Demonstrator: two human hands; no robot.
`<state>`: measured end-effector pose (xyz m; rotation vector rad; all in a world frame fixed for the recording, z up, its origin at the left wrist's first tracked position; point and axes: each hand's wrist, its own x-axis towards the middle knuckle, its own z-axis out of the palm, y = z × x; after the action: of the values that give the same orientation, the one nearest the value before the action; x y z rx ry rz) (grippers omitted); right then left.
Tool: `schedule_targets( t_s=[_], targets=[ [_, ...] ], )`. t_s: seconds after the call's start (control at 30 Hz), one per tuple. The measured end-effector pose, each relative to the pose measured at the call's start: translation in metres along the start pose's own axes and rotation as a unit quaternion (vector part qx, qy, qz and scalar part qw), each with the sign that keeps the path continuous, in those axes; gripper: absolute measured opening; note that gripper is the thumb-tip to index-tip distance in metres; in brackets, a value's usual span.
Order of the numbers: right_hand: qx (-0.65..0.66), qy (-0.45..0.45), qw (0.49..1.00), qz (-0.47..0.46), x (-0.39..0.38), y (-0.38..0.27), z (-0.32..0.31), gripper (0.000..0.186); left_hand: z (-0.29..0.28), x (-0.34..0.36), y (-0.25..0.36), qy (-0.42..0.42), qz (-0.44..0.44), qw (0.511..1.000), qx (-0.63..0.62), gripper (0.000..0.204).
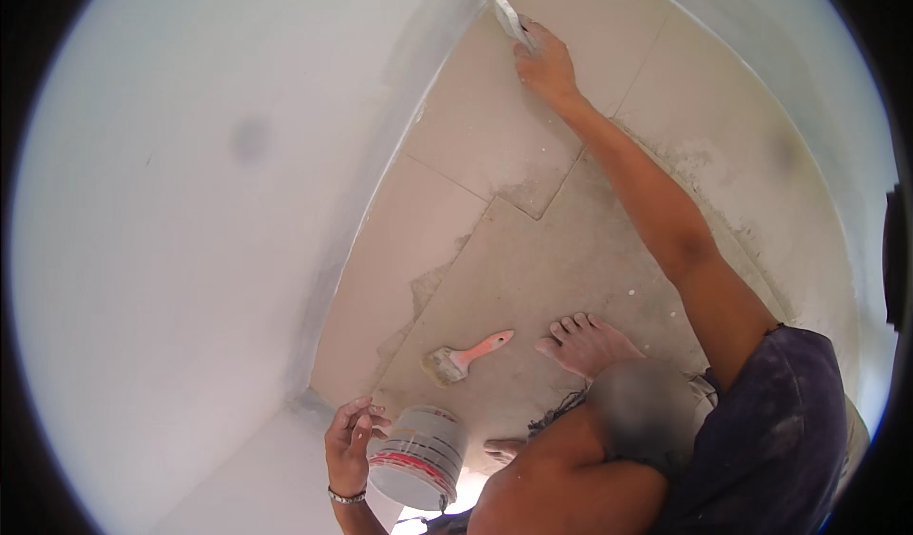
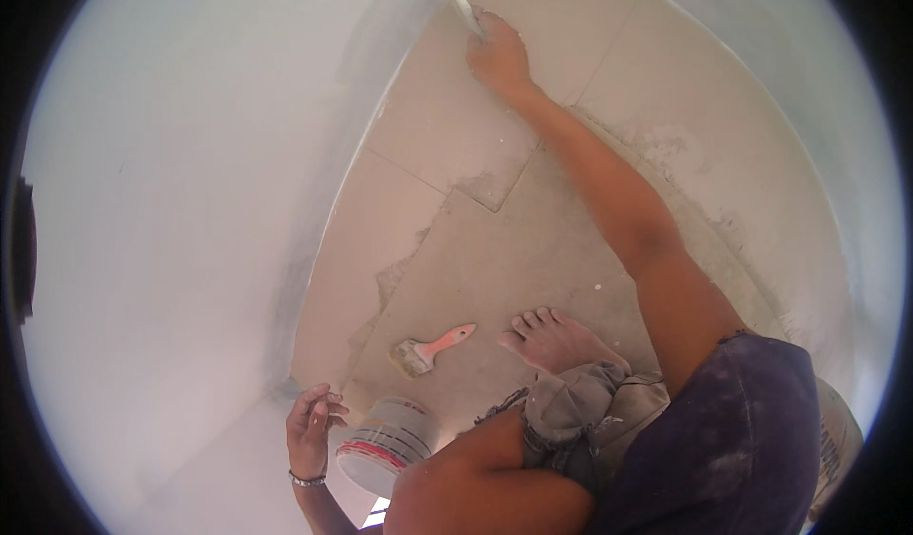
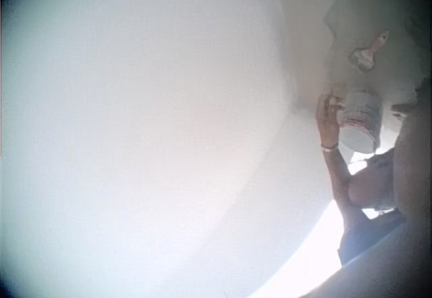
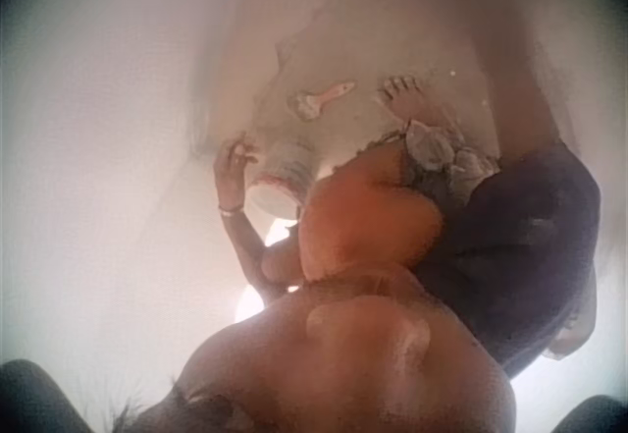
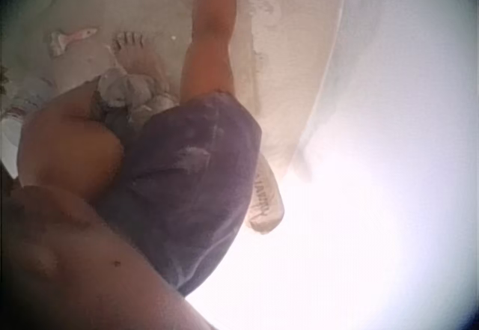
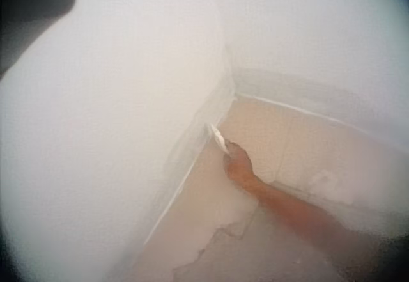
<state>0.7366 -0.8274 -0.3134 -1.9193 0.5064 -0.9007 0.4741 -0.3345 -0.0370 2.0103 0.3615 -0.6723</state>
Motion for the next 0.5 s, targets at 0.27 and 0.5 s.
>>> schedule_targets(
  t_s=[0.27,0.5],
  targets=[
    [0.012,-0.183,0.972,0.147,-0.116,-0.087,0.037,0.051,0.006,0.0,0.0,-0.016,0.002,1.0,0.006,0.036],
    [0.024,-0.179,0.977,0.112,-0.154,-0.094,0.013,0.047,0.005,-0.006,0.001,-0.038,-0.039,0.998,0.012,0.037]
  ],
)
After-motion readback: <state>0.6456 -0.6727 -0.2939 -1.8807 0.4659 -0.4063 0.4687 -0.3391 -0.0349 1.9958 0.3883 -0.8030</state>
